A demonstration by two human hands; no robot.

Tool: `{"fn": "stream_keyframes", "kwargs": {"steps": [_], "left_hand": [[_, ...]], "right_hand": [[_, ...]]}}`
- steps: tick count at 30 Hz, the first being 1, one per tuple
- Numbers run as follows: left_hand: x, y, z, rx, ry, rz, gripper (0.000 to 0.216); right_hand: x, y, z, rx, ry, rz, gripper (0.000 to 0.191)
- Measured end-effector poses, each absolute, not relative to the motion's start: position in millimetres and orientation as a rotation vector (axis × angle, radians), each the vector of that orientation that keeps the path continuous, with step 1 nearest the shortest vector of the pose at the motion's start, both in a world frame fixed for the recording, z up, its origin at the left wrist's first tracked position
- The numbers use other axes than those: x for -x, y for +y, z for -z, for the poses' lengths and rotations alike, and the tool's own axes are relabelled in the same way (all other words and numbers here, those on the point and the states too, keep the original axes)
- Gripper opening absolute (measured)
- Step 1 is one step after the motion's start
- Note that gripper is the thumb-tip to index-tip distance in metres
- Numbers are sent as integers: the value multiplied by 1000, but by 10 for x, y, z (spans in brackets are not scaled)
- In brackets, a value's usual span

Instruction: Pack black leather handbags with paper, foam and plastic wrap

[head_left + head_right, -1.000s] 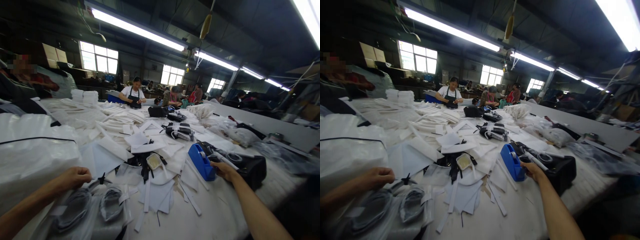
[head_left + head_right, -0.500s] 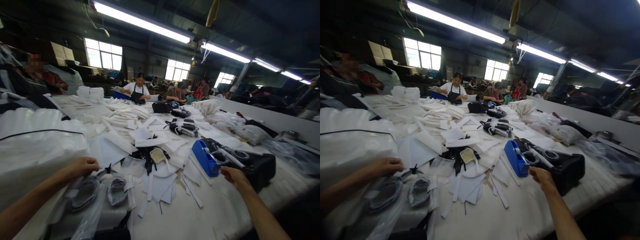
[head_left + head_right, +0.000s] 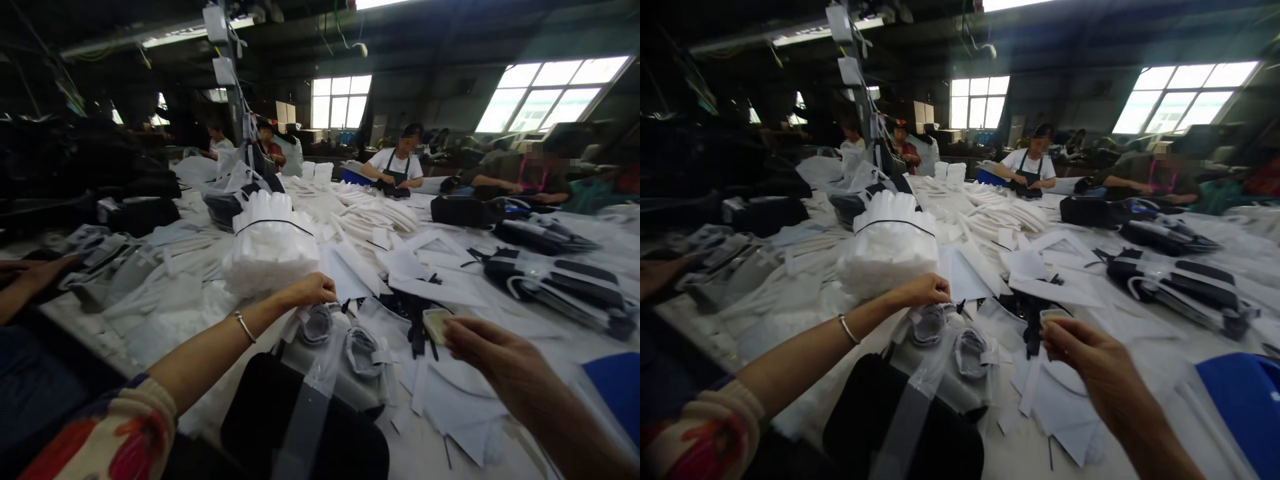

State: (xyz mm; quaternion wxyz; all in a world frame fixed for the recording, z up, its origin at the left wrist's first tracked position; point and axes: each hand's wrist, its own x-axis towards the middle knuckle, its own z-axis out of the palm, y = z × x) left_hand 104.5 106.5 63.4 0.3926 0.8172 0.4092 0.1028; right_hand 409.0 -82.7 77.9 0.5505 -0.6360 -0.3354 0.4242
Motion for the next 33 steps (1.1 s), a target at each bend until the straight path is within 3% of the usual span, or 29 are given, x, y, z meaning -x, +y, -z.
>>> {"fn": "stream_keyframes", "kwargs": {"steps": [4, 7, 11, 18, 33], "left_hand": [[-1027, 1004, -636, -2216, 1029, -306, 15], [-1003, 971, -625, -2280, 1053, -330, 16], [-984, 959, -595, -2303, 1080, -354, 18], [-969, 1034, -503, -2204, 1035, -370, 20], [-969, 1124, -467, -1921, 922, -371, 21]], "right_hand": [[-3016, -10, -869, 1334, -792, -1402, 27], [-2707, 290, -743, 1361, -749, -1475, 26], [-2646, 321, -545, 1421, -717, -1523, 32], [-2569, 332, -455, 1540, -668, -1516, 16], [-2553, 405, -436, 1646, -798, -1567, 12]]}}
